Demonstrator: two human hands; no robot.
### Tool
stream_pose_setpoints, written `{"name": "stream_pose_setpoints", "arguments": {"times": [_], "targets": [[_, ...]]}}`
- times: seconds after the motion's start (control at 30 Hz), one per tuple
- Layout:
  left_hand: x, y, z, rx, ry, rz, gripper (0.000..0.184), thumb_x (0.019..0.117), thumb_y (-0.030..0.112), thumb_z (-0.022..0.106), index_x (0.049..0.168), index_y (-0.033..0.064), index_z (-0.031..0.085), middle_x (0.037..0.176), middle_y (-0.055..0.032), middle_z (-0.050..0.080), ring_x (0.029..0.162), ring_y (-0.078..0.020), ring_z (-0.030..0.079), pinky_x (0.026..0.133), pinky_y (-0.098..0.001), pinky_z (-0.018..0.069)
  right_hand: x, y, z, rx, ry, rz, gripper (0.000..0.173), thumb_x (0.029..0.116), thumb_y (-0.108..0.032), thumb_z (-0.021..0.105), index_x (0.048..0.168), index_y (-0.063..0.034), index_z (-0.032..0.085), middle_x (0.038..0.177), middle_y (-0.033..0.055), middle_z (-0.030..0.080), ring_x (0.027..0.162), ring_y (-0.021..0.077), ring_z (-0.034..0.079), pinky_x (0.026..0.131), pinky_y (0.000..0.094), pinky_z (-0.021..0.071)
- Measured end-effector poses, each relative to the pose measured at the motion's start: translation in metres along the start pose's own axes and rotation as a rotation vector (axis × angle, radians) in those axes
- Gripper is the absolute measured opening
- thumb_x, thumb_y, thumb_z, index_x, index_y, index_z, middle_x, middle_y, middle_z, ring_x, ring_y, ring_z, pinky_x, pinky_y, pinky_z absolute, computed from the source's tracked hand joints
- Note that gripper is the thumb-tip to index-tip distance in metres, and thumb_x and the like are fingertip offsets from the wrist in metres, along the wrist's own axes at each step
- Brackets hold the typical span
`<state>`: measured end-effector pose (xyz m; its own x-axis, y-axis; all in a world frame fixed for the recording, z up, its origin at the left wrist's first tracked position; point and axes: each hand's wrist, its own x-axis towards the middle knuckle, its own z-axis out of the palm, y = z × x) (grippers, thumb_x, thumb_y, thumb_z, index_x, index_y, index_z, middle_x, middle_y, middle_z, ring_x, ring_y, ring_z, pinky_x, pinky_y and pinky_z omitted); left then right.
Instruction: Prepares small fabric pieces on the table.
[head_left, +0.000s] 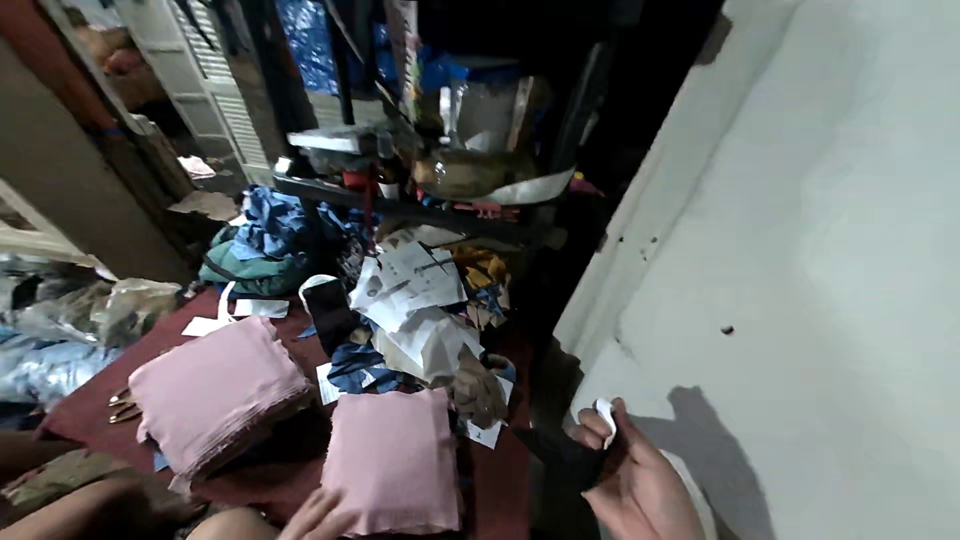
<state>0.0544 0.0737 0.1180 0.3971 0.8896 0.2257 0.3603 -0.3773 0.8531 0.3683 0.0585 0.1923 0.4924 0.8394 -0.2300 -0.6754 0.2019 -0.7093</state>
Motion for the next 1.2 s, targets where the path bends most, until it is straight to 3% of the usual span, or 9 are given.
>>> {"name": "stream_pose_setpoints", "arguments": {"times": [0.17,0.3,0.4,0.53,0.7,0.83,1.0,1.07,1.2], "targets": [[0.086,0.059,0.046,-0.323,-0.185,0.211,0.065,0.0937,0.018,0.071,0.148,-0.0082,0.046,0.151,-0.0241,0.050,0.140,-0.0236,0.050,0.116,-0.0386,0.0410,-0.010,0.003,0.078,0.096,-0.297,0.153,0.061,0.1134,-0.029,0.014,0.080,-0.0119,0.061,0.067,-0.0015,0.068,0.067,0.0097,0.072,0.069,0.0259,0.0632],[0.117,0.059,0.044,-0.566,-0.199,0.021,0.030,0.0884,0.001,0.070,0.118,-0.0041,0.063,0.099,-0.0030,0.070,0.086,-0.0028,0.067,0.080,-0.0232,0.0579,0.005,0.014,0.106,0.044,-0.198,0.169,0.051,0.1138,-0.030,0.023,0.087,-0.0084,0.060,0.072,0.0039,0.071,0.068,0.0148,0.074,0.065,0.0309,0.0639],[0.114,0.045,0.012,-0.493,-0.202,-0.102,0.024,0.0909,0.010,0.068,0.113,-0.0001,0.064,0.090,0.0024,0.067,0.076,-0.0016,0.064,0.072,-0.0220,0.0562,0.033,0.033,0.085,-0.252,-0.168,0.043,0.029,0.1121,-0.019,0.030,0.112,-0.0050,0.055,0.089,0.0050,0.070,0.079,0.0138,0.071,0.069,0.0307,0.0619],[0.104,0.017,-0.026,-0.227,-0.300,-0.279,0.025,0.1026,0.026,0.058,0.113,0.0048,0.065,0.078,0.0045,0.062,0.062,-0.0018,0.055,0.060,-0.0221,0.0490,0.062,0.075,0.035,-0.690,-0.331,0.117,0.015,0.1075,-0.006,0.043,0.111,0.0017,0.055,0.097,0.0086,0.072,0.084,0.0147,0.072,0.076,0.0317,0.0611],[0.087,0.002,-0.045,-0.228,-0.213,-0.406,0.026,0.1066,0.028,0.050,0.112,0.0064,0.063,0.078,0.0049,0.061,0.062,-0.0019,0.055,0.060,-0.0220,0.0492,0.074,0.110,0.011,-1.133,-0.440,-0.008,0.017,0.0981,-0.006,0.063,0.106,0.0095,0.064,0.097,0.0148,0.066,0.085,0.0175,0.066,0.081,0.0356,0.0575],[0.077,-0.004,-0.055,-0.225,-0.022,-0.395,0.023,0.1030,0.025,0.055,0.107,0.0063,0.069,0.093,0.0015,0.068,0.087,-0.0049,0.065,0.083,-0.0302,0.0547,0.063,0.104,0.042,-1.184,-0.604,-0.011,0.020,0.0990,-0.008,0.063,0.109,0.0096,0.066,0.100,0.0168,0.068,0.083,0.0174,0.069,0.078,0.0330,0.0593],[0.075,0.006,-0.063,-0.354,0.157,-0.265,0.014,0.0989,0.014,0.060,0.107,0.0078,0.070,0.094,0.0044,0.071,0.085,-0.0041,0.069,0.079,-0.0259,0.0589,0.057,0.099,0.062,-1.198,-0.785,0.059,0.020,0.1022,-0.013,0.058,0.105,0.0047,0.068,0.090,0.0061,0.064,0.070,0.0061,0.060,0.065,0.0235,0.0529],[0.077,0.017,-0.067,-0.414,0.191,-0.254,0.014,0.0981,0.011,0.059,0.108,0.0084,0.069,0.094,0.0045,0.072,0.084,-0.0043,0.069,0.077,-0.0246,0.0596,0.066,0.105,0.051,-1.390,-0.803,0.130,0.024,0.1030,-0.014,0.056,0.110,0.0062,0.067,0.091,0.0121,0.066,0.072,0.0159,0.061,0.070,0.0336,0.0531],[0.086,0.029,-0.066,-0.489,0.138,-0.284,0.015,0.1022,0.012,0.055,0.106,0.0095,0.069,0.091,0.0049,0.072,0.082,-0.0038,0.069,0.075,-0.0230,0.0592,0.072,0.114,0.022,-1.654,-0.677,0.078,0.028,0.1002,-0.012,0.061,0.118,0.0090,0.067,0.114,0.0293,0.066,0.107,0.0421,0.065,0.097,0.0563,0.0494]]}}
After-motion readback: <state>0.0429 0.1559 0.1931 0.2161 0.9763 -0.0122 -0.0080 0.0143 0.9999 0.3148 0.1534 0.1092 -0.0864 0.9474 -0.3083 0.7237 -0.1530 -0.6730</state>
